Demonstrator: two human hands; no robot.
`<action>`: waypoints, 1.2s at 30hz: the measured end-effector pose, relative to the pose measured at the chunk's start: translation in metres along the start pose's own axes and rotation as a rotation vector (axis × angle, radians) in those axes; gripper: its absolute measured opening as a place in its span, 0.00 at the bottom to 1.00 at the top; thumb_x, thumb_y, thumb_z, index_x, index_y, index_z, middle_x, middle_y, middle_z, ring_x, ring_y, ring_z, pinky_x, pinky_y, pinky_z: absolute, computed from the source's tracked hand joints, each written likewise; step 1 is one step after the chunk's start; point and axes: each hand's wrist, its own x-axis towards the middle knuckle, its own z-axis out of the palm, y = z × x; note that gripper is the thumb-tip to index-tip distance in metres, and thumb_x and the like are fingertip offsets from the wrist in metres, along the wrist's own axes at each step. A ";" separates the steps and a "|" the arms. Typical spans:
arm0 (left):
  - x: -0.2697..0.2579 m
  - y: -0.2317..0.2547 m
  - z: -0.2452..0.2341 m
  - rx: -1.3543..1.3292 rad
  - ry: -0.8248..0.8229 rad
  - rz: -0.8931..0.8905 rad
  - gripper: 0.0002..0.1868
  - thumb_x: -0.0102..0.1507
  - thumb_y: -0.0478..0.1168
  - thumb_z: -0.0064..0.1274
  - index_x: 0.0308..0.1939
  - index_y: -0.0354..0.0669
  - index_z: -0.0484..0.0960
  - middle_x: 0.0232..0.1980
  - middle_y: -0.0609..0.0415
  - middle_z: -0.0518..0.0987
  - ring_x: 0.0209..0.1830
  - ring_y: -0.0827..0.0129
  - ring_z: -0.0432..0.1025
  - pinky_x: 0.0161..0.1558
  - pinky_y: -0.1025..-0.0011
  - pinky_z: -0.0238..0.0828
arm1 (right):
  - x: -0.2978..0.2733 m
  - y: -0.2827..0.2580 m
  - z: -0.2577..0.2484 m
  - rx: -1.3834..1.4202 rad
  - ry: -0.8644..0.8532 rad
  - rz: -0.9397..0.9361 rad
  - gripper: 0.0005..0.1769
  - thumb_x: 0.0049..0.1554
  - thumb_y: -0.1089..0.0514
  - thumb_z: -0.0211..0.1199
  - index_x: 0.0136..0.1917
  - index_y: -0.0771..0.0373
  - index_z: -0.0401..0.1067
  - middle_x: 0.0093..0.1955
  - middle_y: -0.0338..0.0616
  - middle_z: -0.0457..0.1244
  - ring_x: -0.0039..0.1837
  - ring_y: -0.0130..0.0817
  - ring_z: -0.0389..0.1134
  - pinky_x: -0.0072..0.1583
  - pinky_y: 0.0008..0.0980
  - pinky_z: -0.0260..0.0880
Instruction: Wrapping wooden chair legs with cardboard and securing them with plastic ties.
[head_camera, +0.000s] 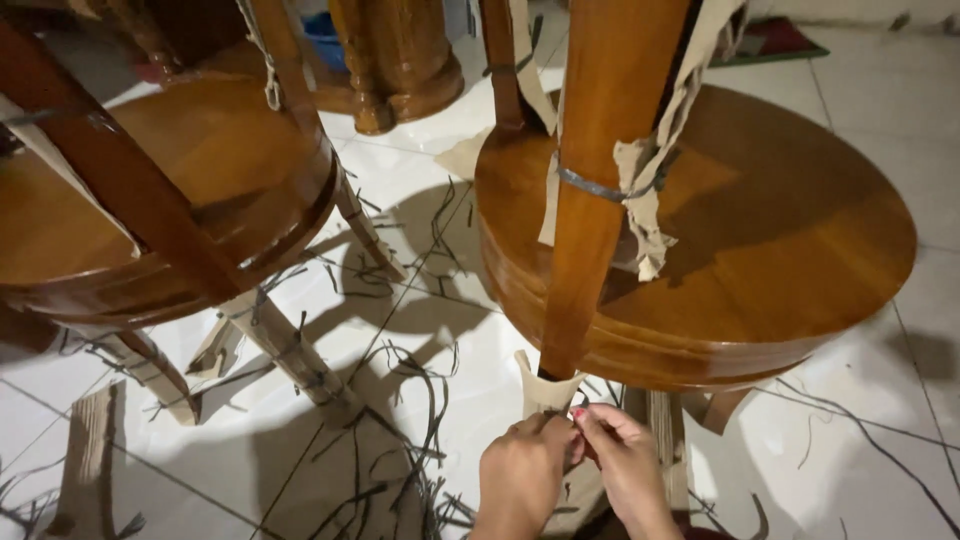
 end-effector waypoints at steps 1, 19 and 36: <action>0.004 0.001 -0.005 -0.010 0.042 0.021 0.04 0.62 0.47 0.56 0.33 0.58 0.79 0.32 0.57 0.79 0.24 0.53 0.75 0.20 0.54 0.70 | -0.001 -0.007 0.005 -0.022 0.045 -0.021 0.10 0.57 0.67 0.66 0.48 0.81 0.79 0.32 0.60 0.67 0.33 0.44 0.64 0.38 0.39 0.67; 0.039 -0.048 0.045 -1.305 0.125 -0.362 0.24 0.66 0.49 0.52 0.63 0.45 0.70 0.60 0.53 0.78 0.60 0.69 0.73 0.59 0.72 0.67 | 0.033 0.038 0.032 -0.293 0.351 -0.516 0.12 0.63 0.60 0.59 0.57 0.67 0.76 0.53 0.42 0.70 0.55 0.28 0.68 0.60 0.29 0.69; 0.050 -0.063 0.054 -1.484 0.308 -0.240 0.26 0.59 0.37 0.66 0.60 0.38 0.78 0.61 0.50 0.81 0.61 0.67 0.73 0.68 0.69 0.65 | 0.051 0.051 0.030 0.183 0.196 -0.039 0.34 0.64 0.56 0.46 0.80 0.69 0.49 0.81 0.53 0.52 0.79 0.38 0.55 0.78 0.35 0.53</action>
